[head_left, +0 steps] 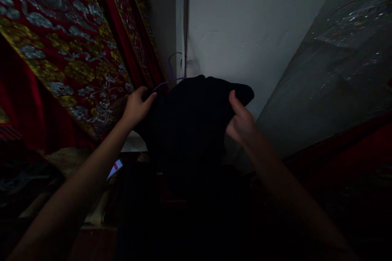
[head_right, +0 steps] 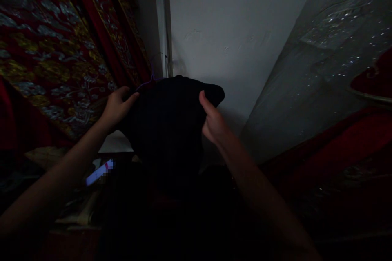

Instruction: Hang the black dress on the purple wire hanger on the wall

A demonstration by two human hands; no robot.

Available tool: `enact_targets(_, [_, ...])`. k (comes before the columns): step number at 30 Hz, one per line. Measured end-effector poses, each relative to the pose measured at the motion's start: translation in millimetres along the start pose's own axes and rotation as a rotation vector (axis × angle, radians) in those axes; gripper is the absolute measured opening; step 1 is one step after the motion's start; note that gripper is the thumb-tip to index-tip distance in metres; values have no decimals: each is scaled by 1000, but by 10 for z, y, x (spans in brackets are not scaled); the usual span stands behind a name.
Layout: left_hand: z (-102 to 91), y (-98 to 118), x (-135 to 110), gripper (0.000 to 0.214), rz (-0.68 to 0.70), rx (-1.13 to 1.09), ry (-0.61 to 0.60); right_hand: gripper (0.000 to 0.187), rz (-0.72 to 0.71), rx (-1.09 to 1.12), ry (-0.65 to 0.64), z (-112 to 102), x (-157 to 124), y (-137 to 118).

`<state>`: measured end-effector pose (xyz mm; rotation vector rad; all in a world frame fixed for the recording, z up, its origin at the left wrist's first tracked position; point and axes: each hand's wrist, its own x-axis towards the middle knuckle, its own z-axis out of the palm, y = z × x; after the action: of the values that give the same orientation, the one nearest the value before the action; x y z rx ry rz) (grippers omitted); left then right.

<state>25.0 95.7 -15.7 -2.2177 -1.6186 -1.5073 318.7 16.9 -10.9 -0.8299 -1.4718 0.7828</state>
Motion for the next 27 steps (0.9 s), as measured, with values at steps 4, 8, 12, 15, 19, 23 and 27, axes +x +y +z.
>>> enact_targets(4, [110,-12,131,31,10,-66,-1,75,84,124,-157,40,161,17])
enact_targets(8, [132,-3,87,46,-16,-144,-9,72,180,38,-716,15,-32,-118])
enact_targets(12, [116,41,-115,69,9,-260,-67,77,73,-269,-1020,-7,-301,-88])
enact_targets(15, [146,178,-271,80,19,-435,-149,93,24,-445,-812,64,-396,209])
enact_targets(19, [264,501,-437,84,-129,-872,-226,127,-179,-688,-479,320,-460,673])
enact_targets(23, [409,749,-582,70,-360,-1340,-356,123,-490,-842,-230,493,-539,904])
enact_targets(27, [517,684,-725,25,-421,-1361,-529,106,-602,-834,-156,318,-598,903])
